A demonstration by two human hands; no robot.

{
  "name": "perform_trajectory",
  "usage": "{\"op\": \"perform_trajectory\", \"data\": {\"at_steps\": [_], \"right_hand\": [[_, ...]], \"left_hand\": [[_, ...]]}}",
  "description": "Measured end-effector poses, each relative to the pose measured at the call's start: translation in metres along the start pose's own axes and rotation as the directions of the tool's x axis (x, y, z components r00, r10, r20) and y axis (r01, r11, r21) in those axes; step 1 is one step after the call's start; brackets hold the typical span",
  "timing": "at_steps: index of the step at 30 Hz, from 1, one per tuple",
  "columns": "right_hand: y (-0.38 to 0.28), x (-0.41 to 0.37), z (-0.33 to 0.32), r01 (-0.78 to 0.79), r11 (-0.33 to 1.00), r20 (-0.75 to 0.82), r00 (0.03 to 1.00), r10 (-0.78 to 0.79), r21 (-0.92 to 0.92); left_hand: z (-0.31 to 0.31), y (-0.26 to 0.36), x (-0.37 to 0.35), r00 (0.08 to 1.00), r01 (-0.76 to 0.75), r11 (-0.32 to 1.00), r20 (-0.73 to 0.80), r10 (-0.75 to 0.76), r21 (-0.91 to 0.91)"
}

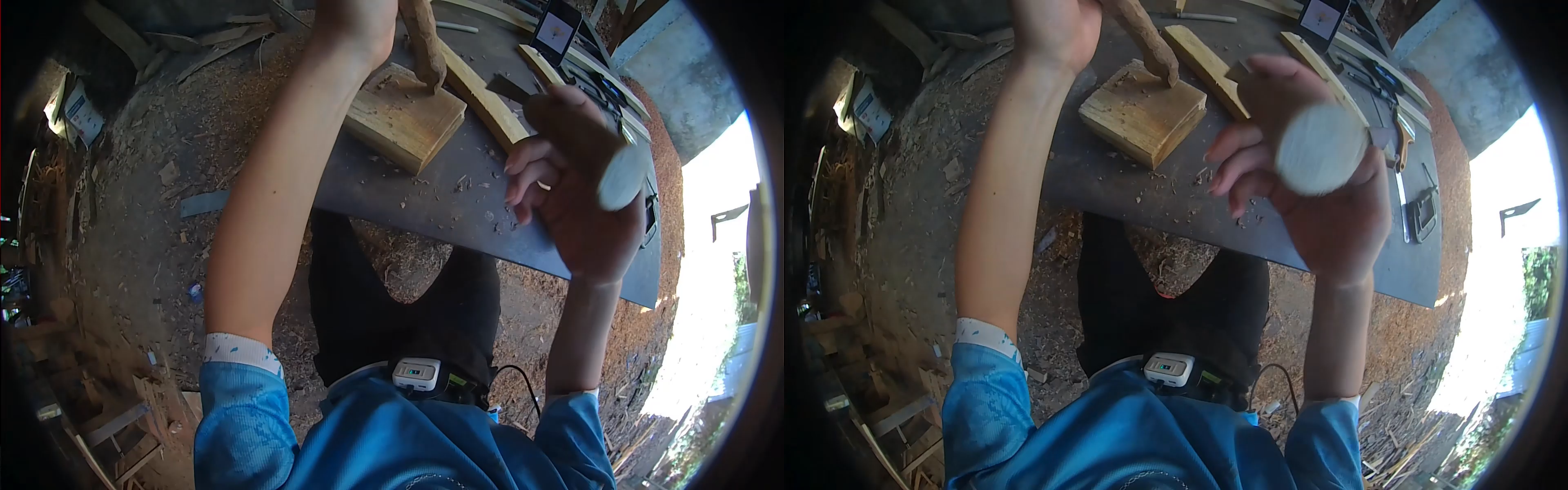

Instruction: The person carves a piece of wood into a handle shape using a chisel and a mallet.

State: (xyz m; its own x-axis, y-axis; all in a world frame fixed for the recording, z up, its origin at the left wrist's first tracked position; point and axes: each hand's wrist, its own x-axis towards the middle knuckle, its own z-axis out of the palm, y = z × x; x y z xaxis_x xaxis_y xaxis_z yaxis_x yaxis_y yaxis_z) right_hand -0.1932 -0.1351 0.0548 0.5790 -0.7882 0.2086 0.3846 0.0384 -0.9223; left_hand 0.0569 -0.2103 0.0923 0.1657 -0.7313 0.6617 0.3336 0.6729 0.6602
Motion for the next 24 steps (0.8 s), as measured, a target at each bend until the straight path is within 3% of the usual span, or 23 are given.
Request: {"op": "perform_trajectory", "data": {"at_steps": [1, 3, 5, 7, 8, 11, 12, 15, 18, 20, 24], "right_hand": [[-0.014, 0.008, -0.001, -0.007, 0.996, 0.02, 1.0, 0.009, -0.092], [-0.036, 0.026, -0.009, 0.007, 0.883, 0.021, 1.0, 0.003, -0.47], [-0.048, 0.042, -0.016, 0.084, 0.617, 0.01, 0.993, -0.122, -0.783], [-0.049, 0.06, -0.014, 0.141, 0.319, 0.03, 0.944, -0.329, -0.937], [-0.05, 0.064, -0.019, 0.089, 0.149, 0.016, 0.904, -0.428, -0.985], [-0.06, 0.083, -0.017, 0.308, 0.249, 0.153, 0.856, -0.494, -0.918], [-0.063, 0.087, -0.025, 0.222, 0.415, -0.011, 0.872, -0.489, -0.882], [-0.064, 0.115, 0.08, 0.521, 0.645, -0.333, 0.571, -0.75, -0.559], [-0.061, 0.125, 0.077, 0.703, 0.553, -0.13, 0.56, -0.818, -0.448], [-0.058, 0.132, 0.08, 0.704, 0.548, -0.129, 0.556, -0.821, -0.451], [-0.046, 0.152, 0.081, 0.697, 0.559, -0.123, 0.571, -0.811, -0.45]], "left_hand": [[0.002, 0.002, 0.003, 1.0, 0.019, 1.0, 0.019, -0.019, -0.013], [0.004, 0.007, 0.007, 0.997, 0.063, 0.997, 0.055, -0.061, -0.038], [0.007, 0.008, 0.01, 0.996, 0.091, 0.996, 0.014, -0.091, -0.02], [0.013, 0.018, 0.012, 0.988, 0.151, 0.988, 0.027, -0.151, 0.015], [0.019, 0.02, 0.009, 0.986, 0.16, 0.986, -0.06, -0.157, 0.051], [0.005, 0.009, 0.017, 0.987, 0.159, 0.985, 0.005, -0.16, 0.073], [0.003, 0.007, 0.019, 0.986, 0.165, 0.984, 0.025, -0.167, 0.066], [0.003, 0.004, 0.022, 0.98, 0.189, 0.981, 0.052, -0.192, 0.049], [0.01, 0.005, 0.022, 0.975, 0.22, 0.974, 0.009, -0.221, 0.048], [0.019, 0.01, 0.02, 0.967, 0.253, 0.966, -0.055, -0.25, 0.057], [0.017, 0.0, 0.021, 0.968, 0.25, 0.968, -0.016, -0.25, 0.025]]}}
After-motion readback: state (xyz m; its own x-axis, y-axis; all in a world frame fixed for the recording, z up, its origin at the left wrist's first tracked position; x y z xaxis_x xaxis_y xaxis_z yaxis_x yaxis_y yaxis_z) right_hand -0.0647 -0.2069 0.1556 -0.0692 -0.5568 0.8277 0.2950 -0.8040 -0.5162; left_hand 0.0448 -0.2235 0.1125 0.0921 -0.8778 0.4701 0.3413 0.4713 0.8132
